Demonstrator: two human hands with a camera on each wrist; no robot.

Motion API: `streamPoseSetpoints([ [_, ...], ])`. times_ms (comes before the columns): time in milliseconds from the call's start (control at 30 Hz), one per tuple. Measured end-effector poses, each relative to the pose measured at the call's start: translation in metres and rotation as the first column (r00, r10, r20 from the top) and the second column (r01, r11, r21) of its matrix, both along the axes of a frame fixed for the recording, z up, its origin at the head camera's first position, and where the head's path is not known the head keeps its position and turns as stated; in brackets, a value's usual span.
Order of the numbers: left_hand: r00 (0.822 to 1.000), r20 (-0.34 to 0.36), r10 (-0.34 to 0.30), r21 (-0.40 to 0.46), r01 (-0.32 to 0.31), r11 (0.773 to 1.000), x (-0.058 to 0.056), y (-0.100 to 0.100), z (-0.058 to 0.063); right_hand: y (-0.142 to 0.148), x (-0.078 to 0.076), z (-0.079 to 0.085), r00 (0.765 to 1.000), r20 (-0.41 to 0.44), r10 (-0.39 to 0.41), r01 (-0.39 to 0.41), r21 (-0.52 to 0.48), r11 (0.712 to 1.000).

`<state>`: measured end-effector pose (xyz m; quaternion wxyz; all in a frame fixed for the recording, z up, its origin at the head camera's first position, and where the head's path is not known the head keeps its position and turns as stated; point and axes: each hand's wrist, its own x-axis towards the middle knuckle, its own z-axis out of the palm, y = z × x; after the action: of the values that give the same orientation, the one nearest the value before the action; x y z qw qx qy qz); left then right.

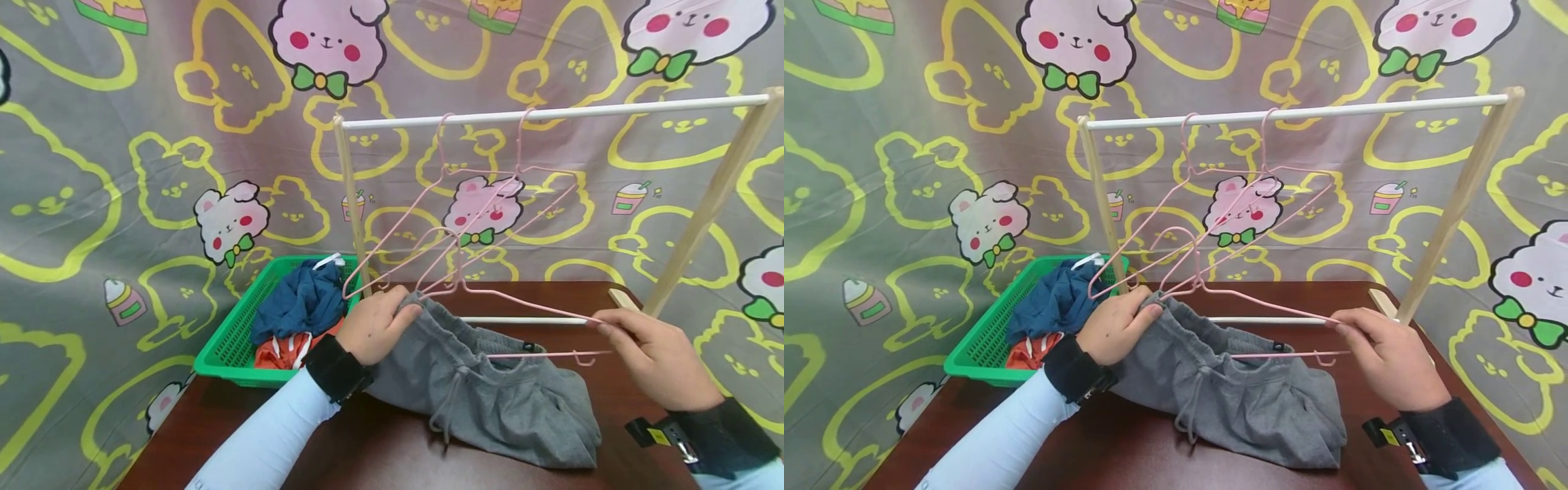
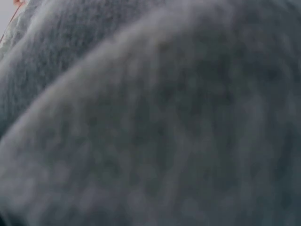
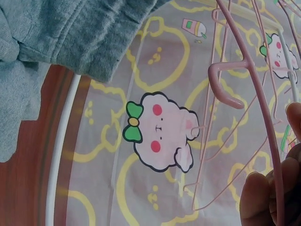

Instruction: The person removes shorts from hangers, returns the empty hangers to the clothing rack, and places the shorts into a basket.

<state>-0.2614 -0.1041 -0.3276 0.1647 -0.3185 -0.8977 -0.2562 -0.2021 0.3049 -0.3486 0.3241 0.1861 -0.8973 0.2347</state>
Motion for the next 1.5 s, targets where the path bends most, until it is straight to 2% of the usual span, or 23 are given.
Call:
streamPoseSetpoints([
  [267, 0.996, -0.086, 0.003, -0.068, -0.009, 0.998, -0.001, -0.013, -0.009, 0.000, 0.002, 0.001, 0.999, 0.020, -0.029, 0.029, -0.007, 1.000],
  [433, 0.990, -0.141, 0.020, -0.122, -0.037, 0.992, -0.004, -0.020, -0.015, 0.002, 0.003, 0.002, 0.999, 0.012, -0.044, 0.044, 0.003, 0.999],
  [600, 0.987, -0.154, 0.037, -0.155, -0.061, 0.986, -0.005, -0.026, -0.019, 0.006, 0.005, 0.005, 0.997, 0.024, -0.074, 0.074, 0.007, 0.997],
  [733, 0.991, -0.114, 0.069, -0.158, -0.087, 0.984, -0.006, -0.029, -0.022, 0.011, 0.006, 0.010, 0.994, 0.010, -0.105, 0.105, 0.017, 0.994],
  [867, 0.993, -0.037, 0.108, -0.163, -0.112, 0.980, -0.006, -0.031, -0.023, 0.015, 0.007, 0.014, 0.993, -0.003, -0.115, 0.115, -0.006, 0.993],
  [1033, 0.988, 0.033, 0.153, -0.195, -0.144, 0.970, -0.006, -0.029, -0.024, 0.023, 0.009, 0.018, 0.989, 0.014, -0.144, 0.145, -0.044, 0.989],
  [1233, 0.971, 0.092, 0.219, -0.237, -0.192, 0.952, -0.009, -0.023, -0.031, 0.032, 0.013, 0.023, 0.983, 0.017, -0.185, 0.186, -0.068, 0.980],
  [1400, 0.946, 0.135, 0.295, -0.276, -0.250, 0.928, -0.011, -0.022, -0.036, 0.039, 0.017, 0.028, 0.972, 0.024, -0.235, 0.236, -0.081, 0.968],
  [1500, 0.935, 0.136, 0.328, -0.285, -0.280, 0.917, -0.013, -0.020, -0.038, 0.041, 0.018, 0.029, 0.968, 0.028, -0.250, 0.251, -0.089, 0.964],
])
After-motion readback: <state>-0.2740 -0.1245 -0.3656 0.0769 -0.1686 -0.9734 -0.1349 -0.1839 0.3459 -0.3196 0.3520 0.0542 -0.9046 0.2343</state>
